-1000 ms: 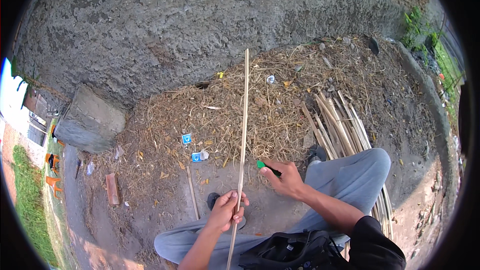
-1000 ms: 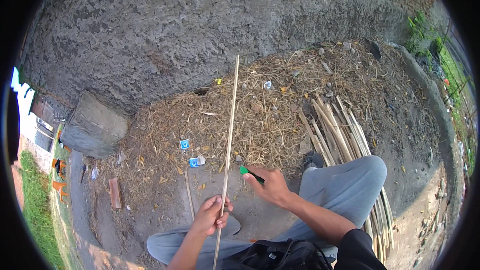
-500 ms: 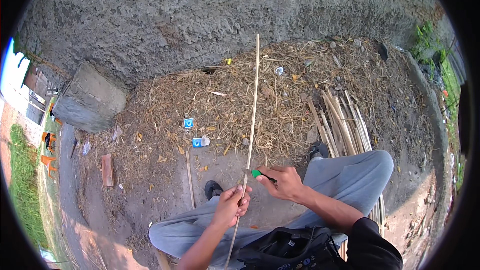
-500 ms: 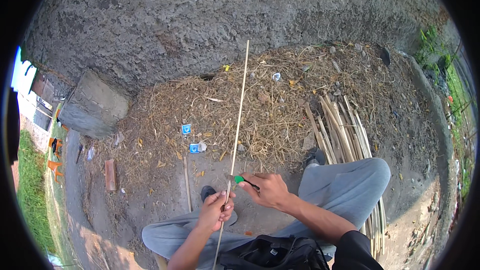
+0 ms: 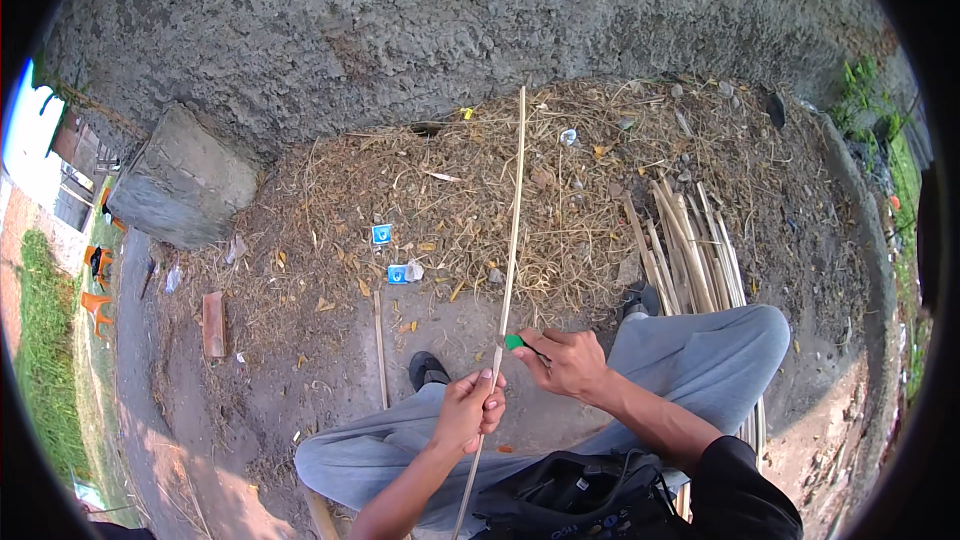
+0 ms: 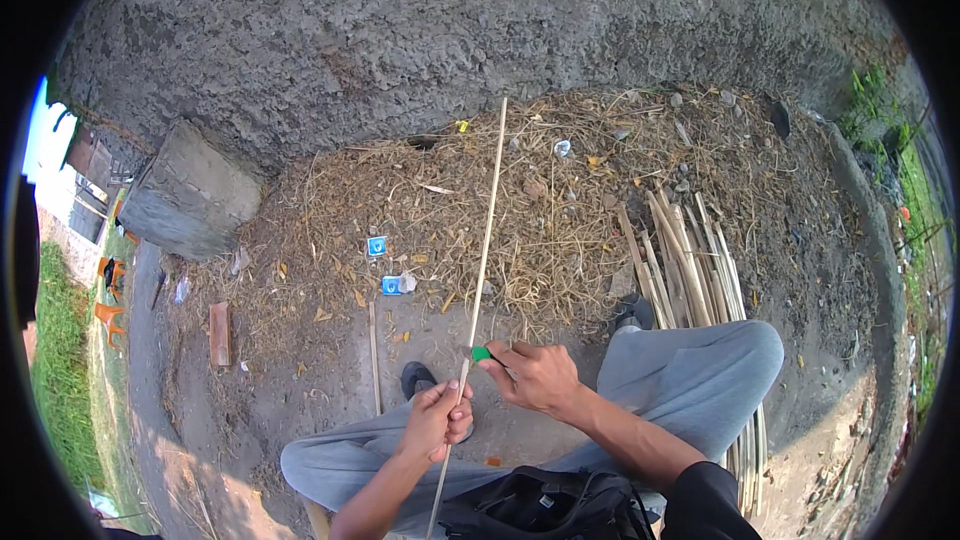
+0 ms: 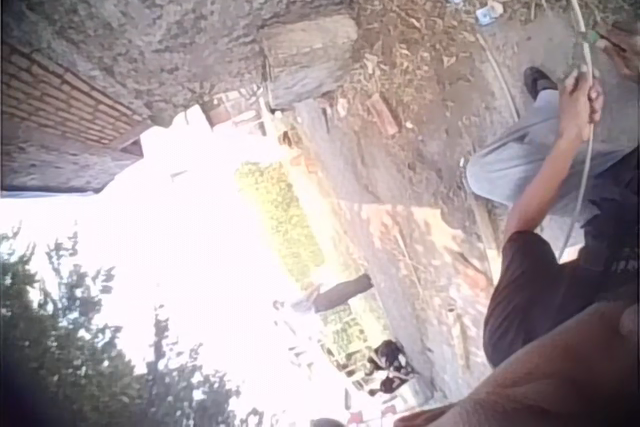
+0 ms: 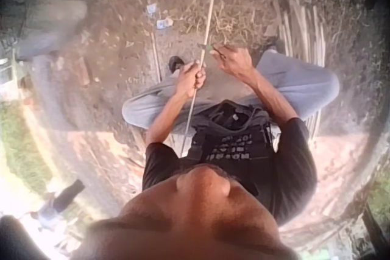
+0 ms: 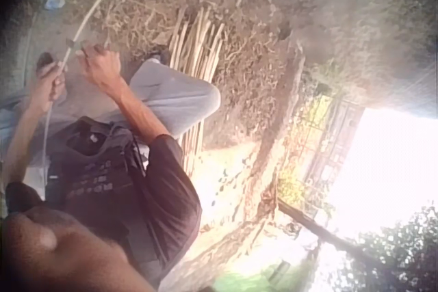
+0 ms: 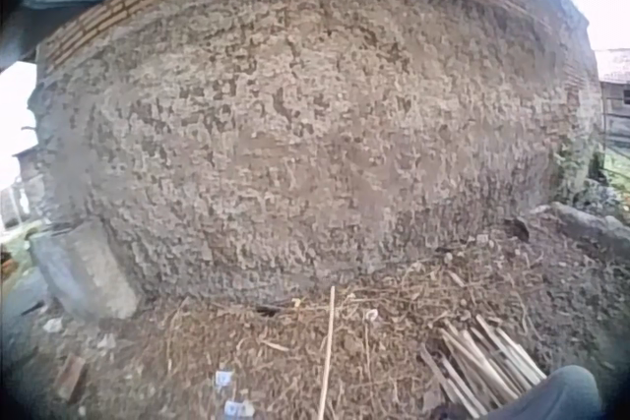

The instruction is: The person trims and whittles a long bamboo stick using a utility knife, peeling off thin shavings along its length and turning the stick by hand.

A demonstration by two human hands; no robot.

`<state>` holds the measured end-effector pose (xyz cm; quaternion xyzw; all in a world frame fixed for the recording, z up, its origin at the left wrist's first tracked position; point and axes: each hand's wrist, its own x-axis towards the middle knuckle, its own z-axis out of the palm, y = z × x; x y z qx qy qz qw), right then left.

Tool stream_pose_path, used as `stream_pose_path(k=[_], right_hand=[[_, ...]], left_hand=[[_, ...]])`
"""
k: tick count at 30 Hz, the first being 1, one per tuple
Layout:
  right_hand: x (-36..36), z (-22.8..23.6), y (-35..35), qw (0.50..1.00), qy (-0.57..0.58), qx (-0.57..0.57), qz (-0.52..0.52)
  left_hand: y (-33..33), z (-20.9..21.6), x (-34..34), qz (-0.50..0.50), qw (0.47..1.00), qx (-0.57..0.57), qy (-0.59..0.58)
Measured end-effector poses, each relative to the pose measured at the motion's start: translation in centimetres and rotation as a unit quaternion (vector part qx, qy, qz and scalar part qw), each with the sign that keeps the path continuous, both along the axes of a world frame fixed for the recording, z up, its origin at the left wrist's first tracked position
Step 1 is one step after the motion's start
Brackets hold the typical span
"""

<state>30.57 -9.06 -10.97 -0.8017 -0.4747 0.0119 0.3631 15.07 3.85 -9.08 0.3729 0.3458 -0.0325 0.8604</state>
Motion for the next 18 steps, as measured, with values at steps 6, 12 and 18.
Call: stream_pose_path(k=[6,12,18], right_hand=[[2.4,0.1,-0.1,0.998,0.033,0.000,-0.054],[3.3,0.4,0.5,0.996,0.011,0.000,-0.087],[9.6,0.2,-1.4,0.970,0.076,-0.004,-0.230]], left_hand=[[-0.9,0.7,-0.2,-0.041,0.998,0.021,0.041],[-0.5,0.5,0.4,-0.039,0.999,0.029,0.017],[-1.8,1.8,-2.6,-0.126,0.990,0.022,0.065]])
